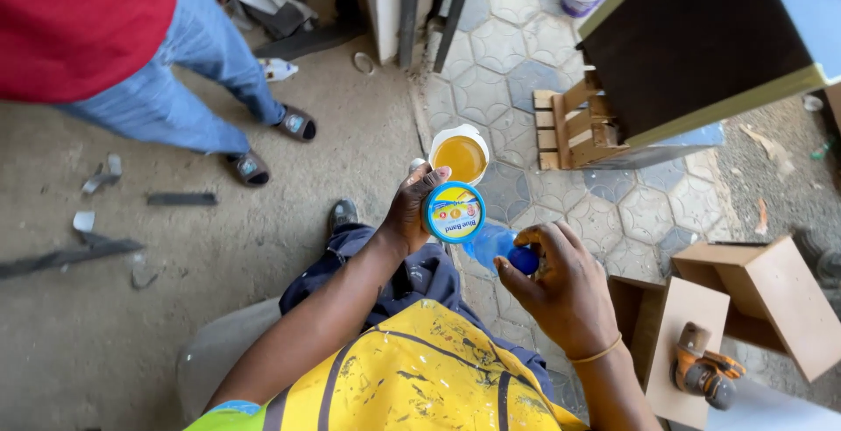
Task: Mixing yellow glue in a plastic cup using a small stick in a workshop environment.
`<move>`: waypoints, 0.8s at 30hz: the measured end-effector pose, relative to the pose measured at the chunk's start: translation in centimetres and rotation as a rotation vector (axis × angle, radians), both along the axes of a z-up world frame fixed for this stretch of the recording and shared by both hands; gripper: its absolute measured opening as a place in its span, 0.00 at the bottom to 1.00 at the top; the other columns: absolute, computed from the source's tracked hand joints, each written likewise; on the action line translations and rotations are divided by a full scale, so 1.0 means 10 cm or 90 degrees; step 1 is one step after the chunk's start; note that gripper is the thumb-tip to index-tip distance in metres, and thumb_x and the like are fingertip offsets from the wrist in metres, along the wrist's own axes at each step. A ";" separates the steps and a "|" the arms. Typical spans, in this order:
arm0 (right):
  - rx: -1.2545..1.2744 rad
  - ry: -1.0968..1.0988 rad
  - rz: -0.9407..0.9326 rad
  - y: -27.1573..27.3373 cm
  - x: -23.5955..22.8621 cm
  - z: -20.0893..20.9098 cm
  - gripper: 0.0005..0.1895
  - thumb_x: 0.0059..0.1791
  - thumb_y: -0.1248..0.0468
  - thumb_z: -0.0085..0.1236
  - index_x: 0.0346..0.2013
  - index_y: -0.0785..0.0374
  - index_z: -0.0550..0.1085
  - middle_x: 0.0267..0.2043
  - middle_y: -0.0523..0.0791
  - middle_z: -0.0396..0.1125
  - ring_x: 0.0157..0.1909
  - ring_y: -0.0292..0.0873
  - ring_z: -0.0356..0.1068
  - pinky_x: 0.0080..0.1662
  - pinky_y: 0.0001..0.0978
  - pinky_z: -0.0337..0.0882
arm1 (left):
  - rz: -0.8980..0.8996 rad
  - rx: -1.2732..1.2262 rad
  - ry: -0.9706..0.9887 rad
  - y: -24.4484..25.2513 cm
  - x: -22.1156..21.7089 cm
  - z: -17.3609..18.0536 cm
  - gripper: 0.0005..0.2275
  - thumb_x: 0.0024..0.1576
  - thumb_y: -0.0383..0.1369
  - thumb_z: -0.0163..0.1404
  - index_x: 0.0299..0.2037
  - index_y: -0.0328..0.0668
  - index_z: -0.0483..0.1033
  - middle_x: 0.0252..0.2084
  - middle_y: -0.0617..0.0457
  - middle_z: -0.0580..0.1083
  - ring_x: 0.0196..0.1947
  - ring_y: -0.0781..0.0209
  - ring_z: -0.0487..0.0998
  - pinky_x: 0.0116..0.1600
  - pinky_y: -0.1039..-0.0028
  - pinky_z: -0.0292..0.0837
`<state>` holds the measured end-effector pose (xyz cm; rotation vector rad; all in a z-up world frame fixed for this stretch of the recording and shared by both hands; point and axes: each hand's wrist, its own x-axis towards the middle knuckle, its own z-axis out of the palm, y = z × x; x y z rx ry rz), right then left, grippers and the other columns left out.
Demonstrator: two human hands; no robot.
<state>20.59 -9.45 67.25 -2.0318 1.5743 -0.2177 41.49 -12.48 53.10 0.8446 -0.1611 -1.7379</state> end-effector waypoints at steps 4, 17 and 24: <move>-0.019 -0.017 0.079 -0.01 0.23 0.03 0.16 0.44 0.51 0.65 0.39 0.53 0.73 0.42 0.40 0.68 0.38 0.45 0.70 0.35 0.42 0.70 | 0.053 0.013 0.004 0.27 0.25 0.11 0.15 0.53 0.38 0.57 0.46 0.43 0.69 0.42 0.48 0.77 0.38 0.58 0.80 0.43 0.67 0.78; -0.106 -0.139 0.221 0.08 0.98 0.17 0.18 0.40 0.65 0.71 0.42 0.62 0.77 0.37 0.56 0.68 0.32 0.64 0.74 0.28 0.53 0.73 | 0.294 -0.014 0.005 0.77 0.86 0.22 0.10 0.55 0.35 0.59 0.32 0.48 0.69 0.31 0.46 0.77 0.30 0.56 0.82 0.41 0.68 0.83; -0.096 -0.112 0.264 0.09 1.26 0.25 0.16 0.40 0.65 0.71 0.40 0.60 0.78 0.39 0.53 0.70 0.31 0.61 0.74 0.28 0.51 0.75 | 0.328 -0.040 -0.018 0.82 1.11 -0.72 0.13 0.57 0.34 0.59 0.48 0.40 0.73 0.34 0.45 0.79 0.32 0.55 0.84 0.42 0.65 0.84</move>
